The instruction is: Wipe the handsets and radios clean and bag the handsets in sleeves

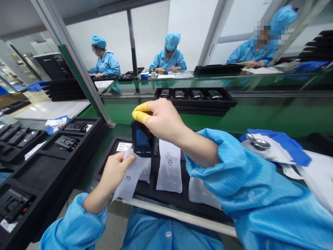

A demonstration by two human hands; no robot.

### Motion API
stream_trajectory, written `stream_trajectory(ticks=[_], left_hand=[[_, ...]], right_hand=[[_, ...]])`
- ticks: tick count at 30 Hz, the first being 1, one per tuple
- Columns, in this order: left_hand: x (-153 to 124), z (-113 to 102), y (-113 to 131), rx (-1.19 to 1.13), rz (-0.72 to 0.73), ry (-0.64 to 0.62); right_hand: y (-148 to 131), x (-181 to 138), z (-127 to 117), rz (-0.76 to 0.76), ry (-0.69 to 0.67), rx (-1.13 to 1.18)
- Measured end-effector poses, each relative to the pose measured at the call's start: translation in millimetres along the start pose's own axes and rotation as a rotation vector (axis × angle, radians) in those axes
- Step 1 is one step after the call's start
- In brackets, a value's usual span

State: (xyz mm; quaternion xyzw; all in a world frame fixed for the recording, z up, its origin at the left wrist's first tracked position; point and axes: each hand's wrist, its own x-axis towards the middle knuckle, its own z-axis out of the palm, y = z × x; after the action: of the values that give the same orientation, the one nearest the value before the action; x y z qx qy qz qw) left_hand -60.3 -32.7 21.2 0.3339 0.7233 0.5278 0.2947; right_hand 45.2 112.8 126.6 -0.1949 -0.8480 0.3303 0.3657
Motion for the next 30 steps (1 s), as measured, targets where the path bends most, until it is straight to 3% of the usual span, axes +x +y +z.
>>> stream_trajectory(ticks=[4, 11, 15, 21, 30], left_hand=[[1.5, -0.5, -4.6, -0.162, -0.080, -0.135], [1.3, 1.1, -0.7, -0.432, -0.070, -0.200], [3.5, 0.3, -2.8, -0.421, -0.057, -0.138], [5.2, 2.8, -6.9, -0.270, 0.067, 0.004], [2.8, 7.0, -3.5, -0.191, 0.063, -0.027]], right_hand=[[4.7, 4.6, 5.4, 0.049, 0.024, 0.098], [14.0, 0.2, 6.7, 0.115, 0.043, 0.256], [13.3, -0.9, -0.7, 0.107, 0.074, 0.242], [9.9, -2.8, -7.3, 0.120, -0.003, 0.136], [17.5, -10.4, 11.7, 0.144, 0.058, 0.168]])
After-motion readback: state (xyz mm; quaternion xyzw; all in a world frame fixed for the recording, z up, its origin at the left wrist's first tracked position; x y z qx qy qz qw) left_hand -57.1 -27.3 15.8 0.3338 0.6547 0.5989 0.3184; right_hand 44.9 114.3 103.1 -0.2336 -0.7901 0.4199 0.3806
